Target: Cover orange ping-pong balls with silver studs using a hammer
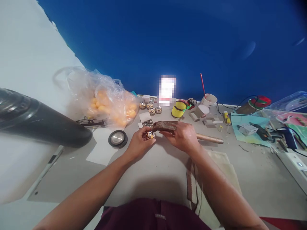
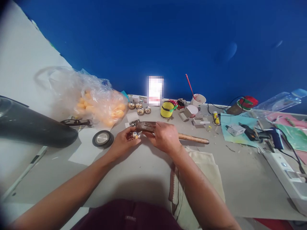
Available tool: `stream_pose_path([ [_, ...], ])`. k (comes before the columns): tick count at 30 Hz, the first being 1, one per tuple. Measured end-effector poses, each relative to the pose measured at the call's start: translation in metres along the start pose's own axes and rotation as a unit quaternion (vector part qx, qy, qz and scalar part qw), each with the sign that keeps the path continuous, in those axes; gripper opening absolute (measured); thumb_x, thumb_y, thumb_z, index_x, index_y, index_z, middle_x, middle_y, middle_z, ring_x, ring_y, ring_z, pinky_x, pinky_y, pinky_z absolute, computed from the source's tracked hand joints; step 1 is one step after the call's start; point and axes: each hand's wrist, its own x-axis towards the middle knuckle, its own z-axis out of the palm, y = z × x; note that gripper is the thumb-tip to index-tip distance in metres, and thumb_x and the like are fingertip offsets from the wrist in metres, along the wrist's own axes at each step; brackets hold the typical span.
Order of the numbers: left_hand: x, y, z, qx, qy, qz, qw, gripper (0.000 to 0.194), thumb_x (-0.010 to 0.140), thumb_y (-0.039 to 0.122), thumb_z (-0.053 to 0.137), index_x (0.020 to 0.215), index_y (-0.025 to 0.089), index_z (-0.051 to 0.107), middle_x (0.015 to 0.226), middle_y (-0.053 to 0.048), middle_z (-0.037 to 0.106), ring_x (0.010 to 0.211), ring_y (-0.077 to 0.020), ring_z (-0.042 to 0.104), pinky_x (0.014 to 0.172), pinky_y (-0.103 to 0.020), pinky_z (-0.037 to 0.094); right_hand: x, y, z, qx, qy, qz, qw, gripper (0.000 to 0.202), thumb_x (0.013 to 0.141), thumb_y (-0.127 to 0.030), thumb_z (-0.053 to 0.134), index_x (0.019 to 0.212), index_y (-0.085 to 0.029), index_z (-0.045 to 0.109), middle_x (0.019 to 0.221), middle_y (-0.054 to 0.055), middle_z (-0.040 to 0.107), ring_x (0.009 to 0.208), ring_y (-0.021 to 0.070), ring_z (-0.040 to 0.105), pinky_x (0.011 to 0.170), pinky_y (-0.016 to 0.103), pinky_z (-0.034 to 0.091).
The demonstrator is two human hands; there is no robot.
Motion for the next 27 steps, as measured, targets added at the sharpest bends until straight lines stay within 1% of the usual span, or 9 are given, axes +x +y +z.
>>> stream_pose_path([
  [2,0.000,0.000,0.000,0.005,0.004,-0.003,1.000,0.043,0.062,0.030,0.077,0.102,0.015,0.067,0.074,0.003,0.063,0.066,-0.0131,0.054,0.065,-0.026,0.043,0.001,0.002,-0.003,0.007,0.010,0.001,1.000,0.038,0.091,-0.053,0.064,0.098,-0.021,0.083,0.078,0.008,0.077,0.067,0.0212,0.067,0.061,0.030,0.035],
  [5,-0.001,0.001,0.002,-0.007,-0.001,0.003,1.000,0.040,0.062,0.029,0.076,0.098,0.016,0.067,0.073,0.003,0.062,0.065,-0.0126,0.054,0.065,-0.025,0.042,0.002,0.001,-0.009,0.038,0.010,-0.020,0.999,0.033,0.093,-0.049,0.062,0.108,-0.027,0.082,0.086,0.005,0.080,0.073,0.0202,0.069,0.064,0.030,0.038],
  [9,-0.001,0.003,0.003,-0.014,0.007,0.009,1.000,0.040,0.059,0.028,0.076,0.097,0.016,0.067,0.074,0.003,0.064,0.066,-0.0129,0.055,0.065,-0.025,0.043,0.002,-0.001,-0.012,0.039,-0.023,-0.031,0.999,0.030,0.092,-0.046,0.065,0.109,-0.028,0.081,0.089,0.005,0.080,0.074,0.0211,0.070,0.064,0.030,0.039],
  [11,-0.001,0.003,0.003,-0.004,0.008,0.012,1.000,0.038,0.060,0.027,0.076,0.096,0.016,0.067,0.072,0.003,0.064,0.065,-0.0127,0.054,0.064,-0.025,0.042,0.001,-0.003,-0.013,0.041,-0.017,-0.029,0.999,0.030,0.092,-0.046,0.066,0.110,-0.028,0.081,0.090,0.005,0.081,0.076,0.0217,0.070,0.064,0.030,0.040],
  [14,0.000,0.000,0.002,0.001,0.003,0.014,1.000,0.035,0.062,0.027,0.075,0.094,0.017,0.068,0.071,0.003,0.064,0.064,-0.0126,0.055,0.064,-0.025,0.043,0.001,-0.004,-0.016,0.051,0.010,-0.020,0.998,0.029,0.092,-0.046,0.065,0.107,-0.028,0.082,0.087,0.005,0.081,0.076,0.0218,0.071,0.065,0.030,0.041],
  [19,0.003,-0.004,0.000,-0.044,-0.007,-0.003,0.999,0.043,0.060,0.028,0.078,0.100,0.016,0.068,0.075,0.002,0.067,0.064,-0.0127,0.057,0.067,-0.026,0.046,0.002,-0.002,-0.012,0.055,0.000,-0.011,0.998,0.027,0.091,-0.045,0.067,0.107,-0.029,0.082,0.087,0.004,0.081,0.073,0.0207,0.071,0.063,0.029,0.040],
  [23,0.003,-0.005,0.001,-0.059,-0.010,-0.009,0.998,0.044,0.060,0.028,0.079,0.100,0.016,0.067,0.072,0.003,0.066,0.064,-0.0127,0.057,0.067,-0.027,0.047,0.001,0.001,-0.009,0.046,0.032,0.000,0.998,0.031,0.092,-0.047,0.064,0.106,-0.026,0.082,0.087,0.006,0.080,0.074,0.0210,0.071,0.064,0.029,0.041],
  [24,0.003,-0.005,0.001,-0.057,-0.008,-0.008,0.998,0.044,0.060,0.027,0.079,0.101,0.016,0.068,0.072,0.003,0.065,0.064,-0.0126,0.057,0.067,-0.027,0.047,0.001,0.001,-0.009,0.043,0.030,-0.001,0.999,0.032,0.093,-0.048,0.064,0.105,-0.025,0.082,0.087,0.007,0.080,0.074,0.0213,0.071,0.065,0.029,0.042],
  [27,0.004,-0.005,0.001,-0.055,-0.006,-0.006,0.998,0.043,0.059,0.026,0.079,0.099,0.016,0.068,0.071,0.003,0.065,0.062,-0.0123,0.057,0.065,-0.027,0.047,0.001,0.001,-0.011,0.029,-0.003,-0.004,1.000,0.031,0.092,-0.049,0.064,0.098,-0.024,0.082,0.084,0.007,0.079,0.073,0.0219,0.070,0.064,0.029,0.042],
])
